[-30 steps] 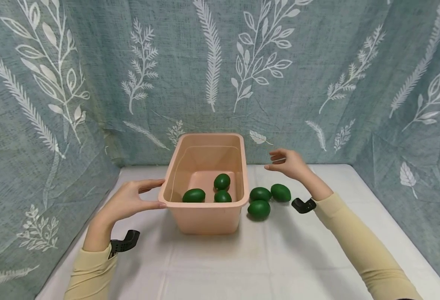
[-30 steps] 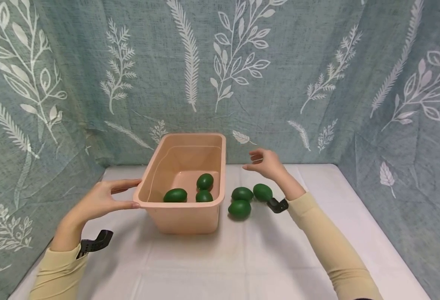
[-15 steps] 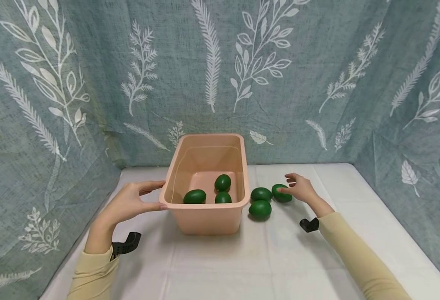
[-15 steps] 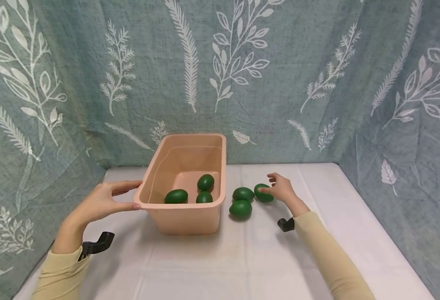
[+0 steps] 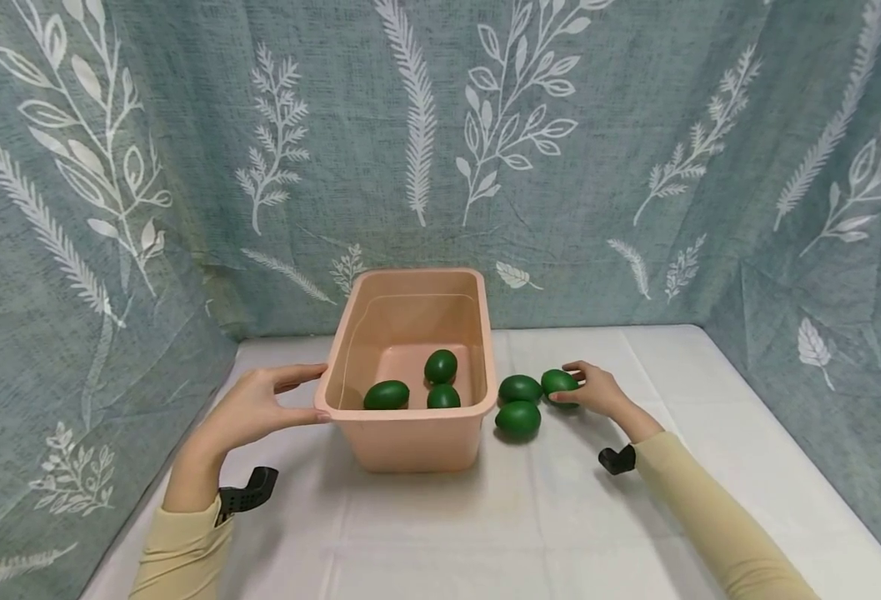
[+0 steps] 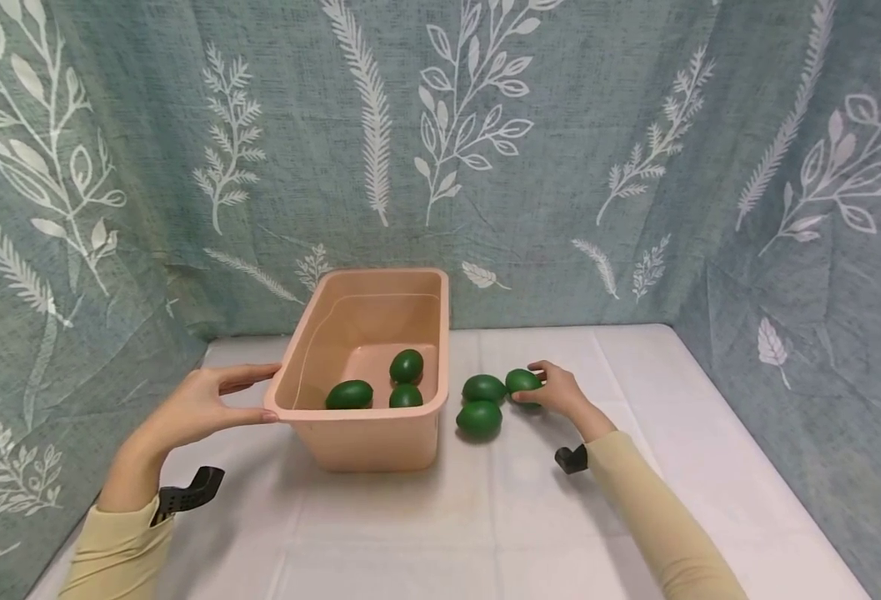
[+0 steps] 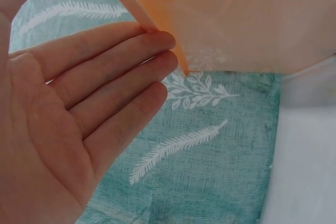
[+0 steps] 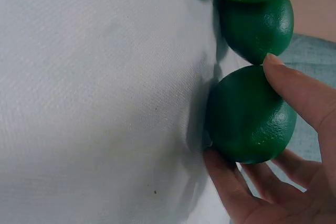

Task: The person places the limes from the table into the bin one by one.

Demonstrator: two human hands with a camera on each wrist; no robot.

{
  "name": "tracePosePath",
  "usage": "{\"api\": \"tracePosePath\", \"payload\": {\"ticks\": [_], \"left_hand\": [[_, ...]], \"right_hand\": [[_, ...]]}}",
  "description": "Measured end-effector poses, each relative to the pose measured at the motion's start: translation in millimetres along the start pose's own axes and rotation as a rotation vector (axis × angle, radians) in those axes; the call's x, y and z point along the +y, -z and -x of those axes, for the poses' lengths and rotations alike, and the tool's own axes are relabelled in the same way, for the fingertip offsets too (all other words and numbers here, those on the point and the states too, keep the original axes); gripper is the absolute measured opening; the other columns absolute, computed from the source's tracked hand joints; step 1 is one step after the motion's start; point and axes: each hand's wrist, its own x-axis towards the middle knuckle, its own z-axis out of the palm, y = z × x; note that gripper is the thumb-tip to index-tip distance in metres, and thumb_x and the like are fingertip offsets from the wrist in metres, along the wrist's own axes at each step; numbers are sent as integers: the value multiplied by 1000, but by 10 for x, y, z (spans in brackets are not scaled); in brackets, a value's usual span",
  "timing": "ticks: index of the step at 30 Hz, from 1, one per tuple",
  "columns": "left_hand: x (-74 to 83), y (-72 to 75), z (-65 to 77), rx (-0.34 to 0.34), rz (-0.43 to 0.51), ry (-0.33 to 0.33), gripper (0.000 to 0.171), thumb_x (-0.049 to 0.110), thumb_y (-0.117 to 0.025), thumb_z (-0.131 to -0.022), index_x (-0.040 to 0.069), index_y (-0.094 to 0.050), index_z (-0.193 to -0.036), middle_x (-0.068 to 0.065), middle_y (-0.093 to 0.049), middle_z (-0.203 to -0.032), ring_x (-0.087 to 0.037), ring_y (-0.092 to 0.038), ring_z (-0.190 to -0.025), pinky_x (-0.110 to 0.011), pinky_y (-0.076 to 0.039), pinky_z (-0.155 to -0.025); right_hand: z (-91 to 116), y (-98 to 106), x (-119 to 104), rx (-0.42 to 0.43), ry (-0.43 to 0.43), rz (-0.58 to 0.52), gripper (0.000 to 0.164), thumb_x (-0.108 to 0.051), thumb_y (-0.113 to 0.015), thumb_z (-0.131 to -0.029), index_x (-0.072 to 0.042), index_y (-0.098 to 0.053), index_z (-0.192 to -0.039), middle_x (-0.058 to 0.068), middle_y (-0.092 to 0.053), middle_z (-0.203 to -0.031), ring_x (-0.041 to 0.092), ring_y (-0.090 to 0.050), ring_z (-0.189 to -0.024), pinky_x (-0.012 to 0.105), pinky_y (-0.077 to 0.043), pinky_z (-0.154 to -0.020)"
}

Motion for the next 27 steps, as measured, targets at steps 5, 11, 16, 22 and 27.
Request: {"api": "tracePosePath", "payload": {"ticks": [5, 11, 16, 22, 27], "left_hand": [[12, -1, -6, 1, 7, -9, 68, 41, -79, -75, 13, -57, -133, -8, -59, -131, -36, -51, -124, -54, -44, -101], [12, -8, -10, 3, -4, -9, 67, 42, -78, -76, 12, -58, -132, -9, -59, -131, -37, -51, -124, -54, -45, -100], [14, -9, -10, 10, -17, -2, 67, 42, -78, -75, 12, -58, -132, -9, -60, -130, -37, -52, -123, -53, -46, -100], [24, -10, -14, 3, -26, 6, 67, 43, -78, -76, 12, -58, -132, -9, -60, -130, -38, -53, -122, -52, -45, -100], [38, -12, -19, -6, -23, 10, 67, 43, -77, -76, 13, -57, -132, -9, -59, -131, -37, -52, -123, -53, -45, -100]], "right_hand": [[33, 11, 8, 12, -16, -21, 72, -41, -76, -79, -1, -49, -133, 27, -53, -128, 40, -53, -116, 47, -51, -88], [52, 25, 46, 36, -49, -21, 71, -43, -75, -79, -2, -51, -131, 27, -53, -129, 40, -52, -116, 47, -51, -89], [81, 74, 58, 48, -56, -20, 72, -44, -75, -78, -2, -51, -132, 26, -53, -129, 40, -52, -117, 47, -51, -89], [136, 167, 21, 68, -26, -31, 71, -42, -76, -78, -3, -51, -132, 25, -53, -130, 39, -51, -119, 48, -50, -90], [190, 273, -61, 67, 16, -35, 71, -41, -75, -80, -3, -49, -134, 24, -52, -131, 40, -51, -119, 48, -52, -89]]}}
